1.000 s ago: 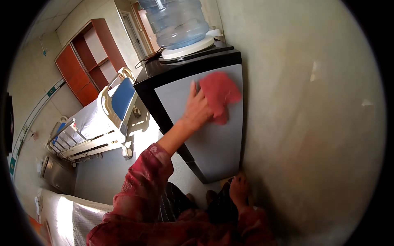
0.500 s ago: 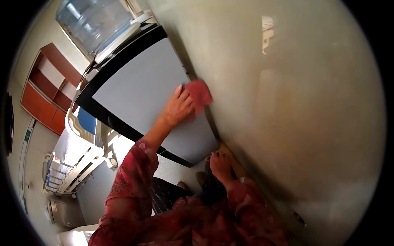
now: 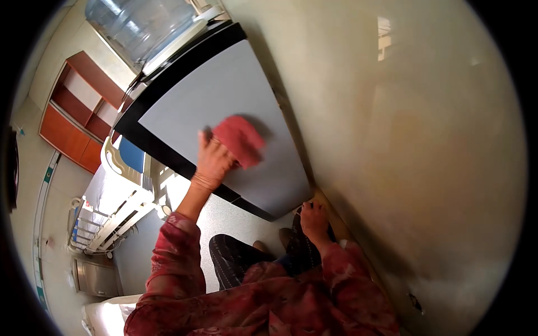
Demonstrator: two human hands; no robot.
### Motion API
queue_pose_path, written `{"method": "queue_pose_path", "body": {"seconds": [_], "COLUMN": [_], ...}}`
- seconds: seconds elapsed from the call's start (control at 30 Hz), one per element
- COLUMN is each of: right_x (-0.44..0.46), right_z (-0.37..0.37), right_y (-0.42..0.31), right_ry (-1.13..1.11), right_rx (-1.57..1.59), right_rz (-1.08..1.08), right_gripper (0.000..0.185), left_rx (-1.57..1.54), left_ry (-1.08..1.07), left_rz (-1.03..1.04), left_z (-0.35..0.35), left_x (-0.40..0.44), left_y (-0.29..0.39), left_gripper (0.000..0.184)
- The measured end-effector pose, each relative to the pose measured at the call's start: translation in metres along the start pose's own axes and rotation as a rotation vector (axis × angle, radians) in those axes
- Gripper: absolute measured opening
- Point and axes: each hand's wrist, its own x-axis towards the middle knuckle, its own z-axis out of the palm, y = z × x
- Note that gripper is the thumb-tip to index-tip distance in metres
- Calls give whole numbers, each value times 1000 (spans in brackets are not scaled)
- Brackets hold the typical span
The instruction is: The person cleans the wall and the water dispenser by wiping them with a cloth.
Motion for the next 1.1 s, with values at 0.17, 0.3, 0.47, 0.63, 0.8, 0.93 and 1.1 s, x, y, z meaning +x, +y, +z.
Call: {"method": "queue_pose_path", "body": {"seconds": [0.17,0.3,0.47,0.63,0.8,0.93,1.1], "right_x": [0,1,4,4,2,2,4], "right_z": [-11,-18,-18,-12,-1,7,5], "right_y": [-7,-12,-16,-20,-15,-14,-17], "right_ry": [28,31,47,48,75,57,66], "right_rx": [113,123,94,62,76,56,72], "right_rz": [35,49,4,15,69,89,53], "right_gripper": [12,14,13,12,13,15,15], "left_rx": [265,335,164,165,151,133,123], "left_ry": [282,395,154,134,243,334,359], "left_rz": [-261,-518,-584,-381,-249,-190,-176], "left_z": [-88,-145,-184,-163,-133,-101,-73], "left_x": [9,-2,33,77,131,174,216], "left_y": [-79,-121,-129,-129,-112,-103,-95], "left_gripper": [22,47,36,32,30,28,22]}}
